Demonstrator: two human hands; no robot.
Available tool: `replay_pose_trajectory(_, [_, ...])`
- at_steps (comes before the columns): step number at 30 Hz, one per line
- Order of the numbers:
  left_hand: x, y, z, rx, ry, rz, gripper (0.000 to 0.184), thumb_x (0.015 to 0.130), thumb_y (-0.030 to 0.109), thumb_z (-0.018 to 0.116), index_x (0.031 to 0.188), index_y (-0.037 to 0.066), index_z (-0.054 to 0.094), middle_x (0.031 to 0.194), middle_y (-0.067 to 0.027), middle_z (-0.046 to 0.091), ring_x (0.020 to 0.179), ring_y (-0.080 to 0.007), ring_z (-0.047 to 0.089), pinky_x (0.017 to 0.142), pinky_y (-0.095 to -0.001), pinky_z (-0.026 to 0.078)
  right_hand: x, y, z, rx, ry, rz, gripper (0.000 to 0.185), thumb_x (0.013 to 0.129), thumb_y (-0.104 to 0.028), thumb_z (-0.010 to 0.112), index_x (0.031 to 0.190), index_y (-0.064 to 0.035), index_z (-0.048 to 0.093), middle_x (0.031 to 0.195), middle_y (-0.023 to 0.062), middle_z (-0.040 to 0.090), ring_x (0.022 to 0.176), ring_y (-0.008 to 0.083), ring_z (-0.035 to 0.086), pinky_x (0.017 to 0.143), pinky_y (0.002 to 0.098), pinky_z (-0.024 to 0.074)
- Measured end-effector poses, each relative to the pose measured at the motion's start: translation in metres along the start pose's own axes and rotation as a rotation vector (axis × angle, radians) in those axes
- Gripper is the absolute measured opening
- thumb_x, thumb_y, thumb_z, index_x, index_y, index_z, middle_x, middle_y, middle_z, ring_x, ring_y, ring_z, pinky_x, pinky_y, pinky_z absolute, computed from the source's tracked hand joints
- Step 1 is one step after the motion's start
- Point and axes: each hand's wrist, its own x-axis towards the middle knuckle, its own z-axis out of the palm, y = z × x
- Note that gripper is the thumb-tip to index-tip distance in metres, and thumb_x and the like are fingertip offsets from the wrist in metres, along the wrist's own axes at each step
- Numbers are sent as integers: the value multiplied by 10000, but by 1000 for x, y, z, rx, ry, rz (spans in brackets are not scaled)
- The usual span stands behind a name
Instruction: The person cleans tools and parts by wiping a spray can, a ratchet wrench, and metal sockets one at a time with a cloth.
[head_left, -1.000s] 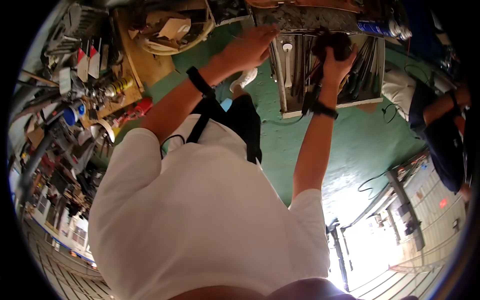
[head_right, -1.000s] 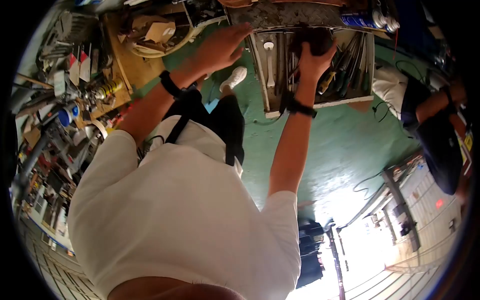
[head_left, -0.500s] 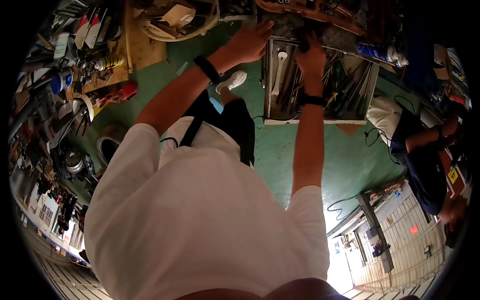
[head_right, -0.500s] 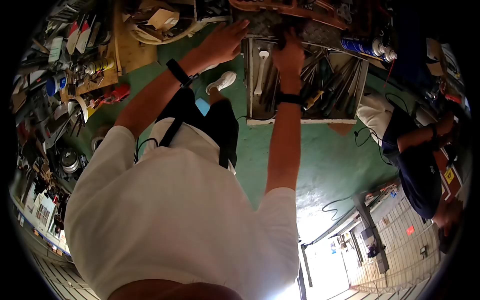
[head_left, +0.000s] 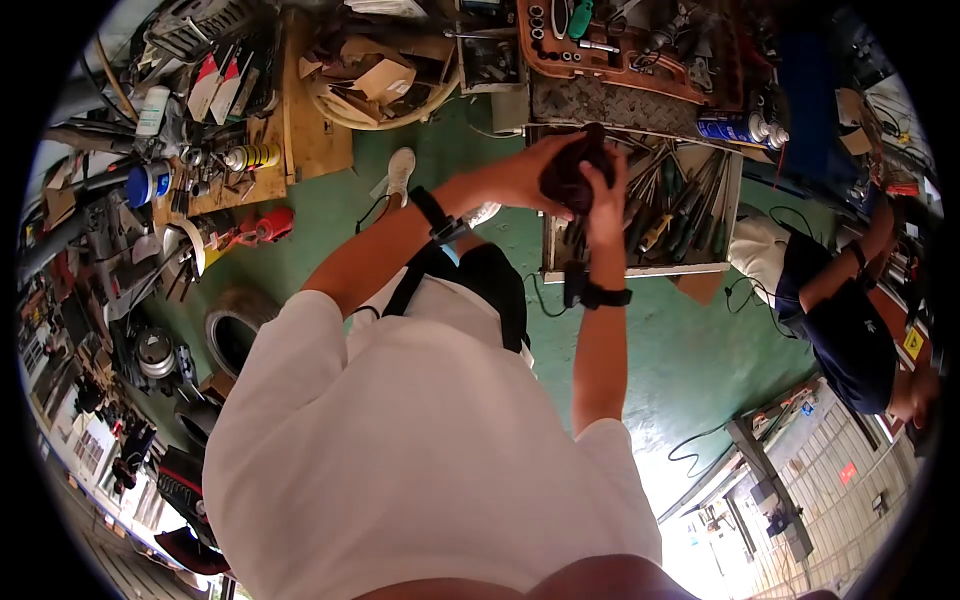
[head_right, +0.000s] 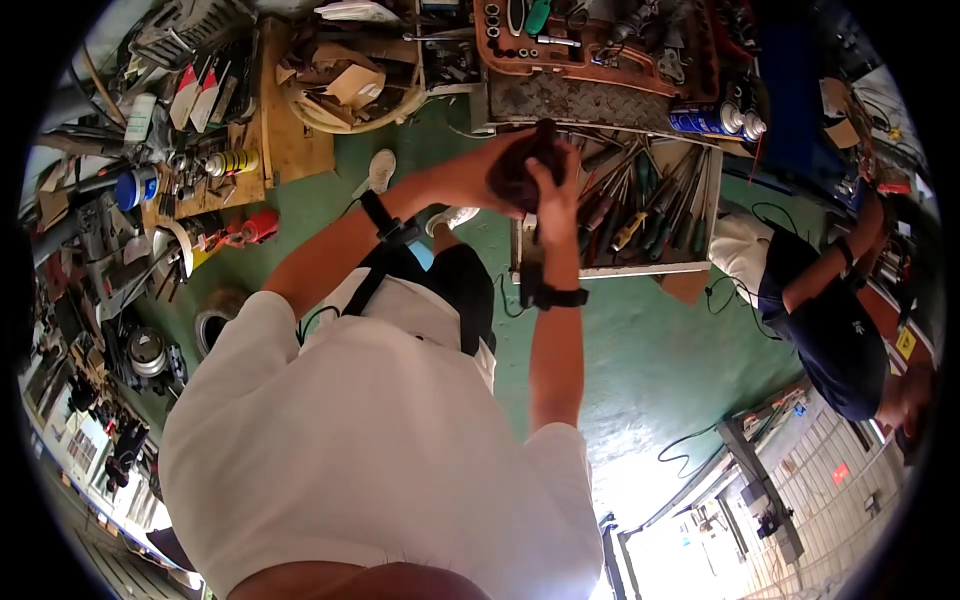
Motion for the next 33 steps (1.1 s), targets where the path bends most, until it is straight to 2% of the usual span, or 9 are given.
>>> replay_pose_trajectory(3, [-32, -52, 6, -542, 54, 11, 959, 631, 10, 813, 1422, 62, 273, 1390, -106, 430, 1269, -222, 434, 1057, -359, 361, -22, 24, 28, 88, -180, 217, 468, 910, -276, 605, 1279, -31, 454, 1189, 102, 538, 1113, 165, 485, 974, 273, 360])
replay_pose_trajectory(7, [-75, -100, -35, -369, 69, 42, 851, 657, 65, 803, 1379, 35, 353, 1358, -133, 475, 1226, -232, 487, 1018, -348, 398, -21, 38, 69, -386, -277, 85, 443, 932, -380, 576, 1178, -12, 584, 1085, 111, 619, 1062, 189, 547, 938, 299, 403])
replay_pose_trajectory(10, [-105, -105, -81, -90, 133, -133, 668, 714, 271, 796, 1262, 32, 496, 1162, -183, 613, 1078, -286, 608, 919, -366, 473, 3, 42, 92, -701, -4, -31, 350, 900, -311, 599, 1108, -33, 644, 1081, 214, 633, 1080, 362, 577, 884, 395, 462])
replay_pose_trajectory(15, [-147, -155, -146, -324, 264, -54, 683, 706, 268, 803, 1274, 48, 493, 1157, -138, 622, 1074, -234, 599, 919, -355, 469, 79, 81, 73, -1222, 264, -463, 465, 877, -257, 563, 1241, 30, 528, 1248, 275, 532, 1115, 420, 548, 889, 473, 491])
replay_pose_trajectory(24, [-178, -175, -224, -213, 17, -408, 500, 807, 263, 696, 1229, 55, 528, 1170, -126, 609, 1075, -216, 578, 933, -364, 453, 91, 71, 154, -1194, 151, 323, 737, 861, -373, 556, 1361, 113, 316, 1428, 272, 334, 1228, 391, 455, 1076, 468, 329])
replay_pose_trajectory(26, [-149, -210, -199, -171, 135, 28, 579, 808, 260, 696, 1297, 36, 483, 1218, -119, 582, 1110, -248, 553, 985, -371, 408, 102, 86, 146, -1396, 182, 52, 869, 859, -436, 565, 1415, 108, 176, 1471, 268, 257, 1252, 379, 434, 1104, 471, 280])
replay_pose_trajectory(27, [-137, -221, -193, 310, 283, 147, 559, 834, 239, 674, 1328, 69, 475, 1262, -131, 562, 1164, -292, 529, 1023, -376, 374, 109, 95, 140, -1504, 216, -83, 940, 858, -467, 569, 1442, 106, 107, 1493, 266, 218, 1264, 373, 423, 1118, 473, 256])
replay_pose_trajectory(28, [-134, -180, -208, 109, 163, 86, 584, 836, 235, 669, 1357, 86, 451, 1273, -156, 555, 1188, -312, 514, 1025, -397, 365, 115, 90, 135, -1487, 136, 204, 948, 855, -448, 580, 1445, 104, 85, 1490, 263, 228, 1248, 377, 441, 1035, 491, 379])
replay_pose_trajectory(33, [-83, -120, -221, -106, -32, -237, 471, 772, 53, 507, 1241, 42, 546, 1093, -222, 606, 999, -368, 574, 862, -474, 434, 115, 60, 137, -1305, 107, 401, 736, 819, -424, 609, 1287, 117, 436, 1333, 288, 450, 1053, 407, 571, 856, 493, 495])
